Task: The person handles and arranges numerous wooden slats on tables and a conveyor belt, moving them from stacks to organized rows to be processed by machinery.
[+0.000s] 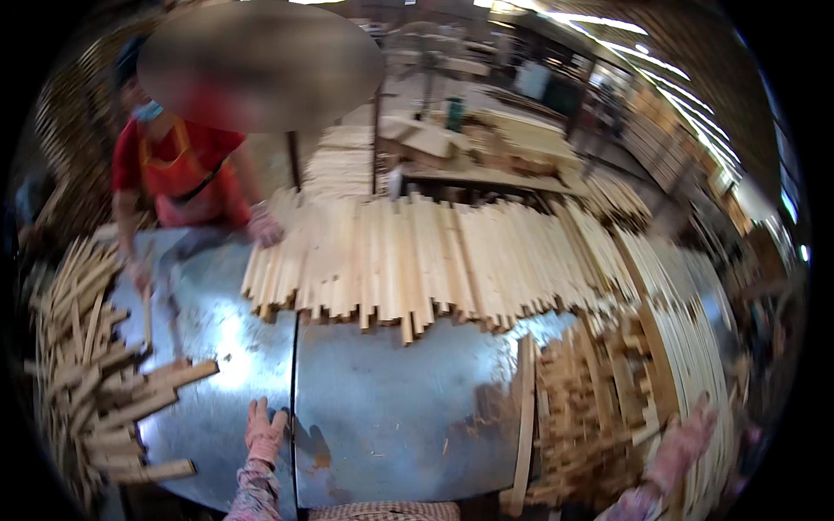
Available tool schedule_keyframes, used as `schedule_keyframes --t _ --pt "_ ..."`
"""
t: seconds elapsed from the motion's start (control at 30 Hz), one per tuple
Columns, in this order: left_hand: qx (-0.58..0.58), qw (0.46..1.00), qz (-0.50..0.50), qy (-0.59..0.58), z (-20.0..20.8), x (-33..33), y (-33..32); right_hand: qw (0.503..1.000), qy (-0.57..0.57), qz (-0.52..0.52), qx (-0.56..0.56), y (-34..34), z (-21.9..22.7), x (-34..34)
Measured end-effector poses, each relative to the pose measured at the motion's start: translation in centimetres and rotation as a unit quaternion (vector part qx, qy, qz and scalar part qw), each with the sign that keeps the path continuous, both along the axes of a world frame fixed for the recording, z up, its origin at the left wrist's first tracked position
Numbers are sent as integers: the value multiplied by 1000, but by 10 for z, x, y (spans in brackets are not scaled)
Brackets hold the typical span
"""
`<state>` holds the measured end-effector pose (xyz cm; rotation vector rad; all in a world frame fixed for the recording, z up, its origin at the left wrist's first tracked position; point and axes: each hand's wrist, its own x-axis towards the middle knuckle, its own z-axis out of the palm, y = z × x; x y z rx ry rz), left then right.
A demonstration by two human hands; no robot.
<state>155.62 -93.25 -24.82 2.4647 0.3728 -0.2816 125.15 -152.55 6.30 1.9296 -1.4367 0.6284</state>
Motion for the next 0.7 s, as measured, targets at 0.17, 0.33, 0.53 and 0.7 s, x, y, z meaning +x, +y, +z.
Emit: schedule_keyframes --t 0.17,0.33,0.53,0.7 --pt "-75 997 8 1 27 50 -12 876 -144 389 247 51 -55 167" --pt "-127 990 -48 -26 12 135 -81 751 74 326 569 69 -213 357" --pt "-40 999 -15 -11 -6 249 -141 732 178 318 575 141 -322 472" --pt "-12 991 131 -22 -27 271 -164 777 185 179 574 165 -324 504"
